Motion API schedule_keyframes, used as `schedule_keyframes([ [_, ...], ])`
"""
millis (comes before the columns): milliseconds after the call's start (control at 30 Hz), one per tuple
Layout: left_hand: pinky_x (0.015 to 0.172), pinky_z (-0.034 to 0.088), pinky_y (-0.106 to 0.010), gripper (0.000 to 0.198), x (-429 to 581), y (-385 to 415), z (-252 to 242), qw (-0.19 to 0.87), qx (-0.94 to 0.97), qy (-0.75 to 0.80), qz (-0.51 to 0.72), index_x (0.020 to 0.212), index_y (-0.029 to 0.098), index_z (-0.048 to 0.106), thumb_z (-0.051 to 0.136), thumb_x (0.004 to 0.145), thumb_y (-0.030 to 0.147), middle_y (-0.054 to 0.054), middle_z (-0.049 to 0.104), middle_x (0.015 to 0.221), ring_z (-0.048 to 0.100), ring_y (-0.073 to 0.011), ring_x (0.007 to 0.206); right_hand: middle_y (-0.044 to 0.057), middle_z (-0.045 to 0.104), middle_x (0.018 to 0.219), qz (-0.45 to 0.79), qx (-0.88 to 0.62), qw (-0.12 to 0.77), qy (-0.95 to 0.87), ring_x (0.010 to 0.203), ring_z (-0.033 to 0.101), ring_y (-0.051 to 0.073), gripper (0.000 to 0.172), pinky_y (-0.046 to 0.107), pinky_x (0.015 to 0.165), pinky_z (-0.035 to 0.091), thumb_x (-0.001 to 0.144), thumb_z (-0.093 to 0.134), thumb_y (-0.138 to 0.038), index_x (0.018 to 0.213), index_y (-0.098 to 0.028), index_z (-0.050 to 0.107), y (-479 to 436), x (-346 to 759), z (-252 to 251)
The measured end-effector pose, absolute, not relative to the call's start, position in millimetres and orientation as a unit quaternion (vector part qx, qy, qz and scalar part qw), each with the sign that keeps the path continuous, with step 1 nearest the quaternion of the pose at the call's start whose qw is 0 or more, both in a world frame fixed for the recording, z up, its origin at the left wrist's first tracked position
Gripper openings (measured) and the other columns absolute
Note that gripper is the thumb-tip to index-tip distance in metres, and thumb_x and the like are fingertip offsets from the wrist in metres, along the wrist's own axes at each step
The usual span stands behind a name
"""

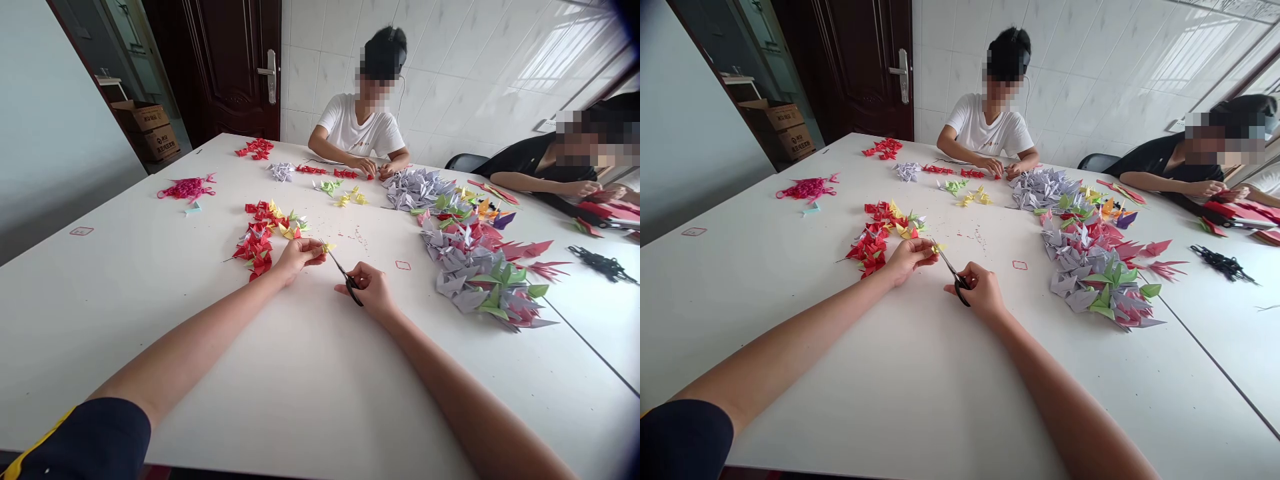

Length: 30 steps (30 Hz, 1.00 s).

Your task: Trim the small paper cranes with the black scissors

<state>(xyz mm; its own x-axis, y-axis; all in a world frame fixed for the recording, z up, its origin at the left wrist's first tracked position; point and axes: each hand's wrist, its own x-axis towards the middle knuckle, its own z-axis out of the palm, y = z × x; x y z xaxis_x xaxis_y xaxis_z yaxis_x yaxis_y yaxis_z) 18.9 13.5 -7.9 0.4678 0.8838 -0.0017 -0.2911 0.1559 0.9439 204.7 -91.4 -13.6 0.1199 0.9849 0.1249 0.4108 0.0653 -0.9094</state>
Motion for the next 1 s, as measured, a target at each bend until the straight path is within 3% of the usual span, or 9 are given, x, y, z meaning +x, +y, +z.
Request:
schedule_keyframes([
  [300, 0.078, 0.053, -0.031, 0.04, 18.1, 14.6, -6.8, 0.702, 0.47, 0.322, 0.427, 0.079, 0.012, 0.063, 0.088, 0.052, 0.029, -0.002, 0.065, 0.076, 0.064, -0.0122, 0.069, -0.007, 0.045, 0.058, 0.373, -0.576, 0.444, -0.576, 0.052, 0.033, 0.009, 0.047, 0.024, 0.049, 0.026, 0.054, 0.085, -0.045, 0.073, -0.022, 0.049, -92.1, 204.8, -10.7],
  [533, 0.079, 0.053, -0.032, 0.033, 16.6, 14.9, -5.1, 0.713, 0.46, 0.323, 0.419, 0.081, 0.012, 0.062, 0.084, 0.059, 0.023, -0.003, 0.064, 0.077, 0.064, -0.0121, 0.069, -0.007, 0.045, 0.059, 0.374, -0.575, 0.436, -0.583, 0.051, 0.034, 0.009, 0.048, 0.024, 0.048, 0.027, 0.055, 0.083, -0.048, 0.074, -0.022, 0.048, -92.9, 205.3, -9.0],
  [1000, 0.074, 0.052, -0.031, 0.034, 17.3, 15.0, -7.2, 0.7, 0.493, 0.309, 0.414, 0.075, 0.014, 0.054, 0.081, 0.059, 0.026, 0.0, 0.062, 0.072, 0.063, -0.0113, 0.065, -0.006, 0.048, 0.054, 0.257, -0.629, 0.377, -0.63, 0.05, 0.034, 0.01, 0.038, 0.025, 0.05, 0.03, 0.061, 0.077, -0.045, 0.072, -0.023, 0.048, -97.6, 199.0, -4.5],
])
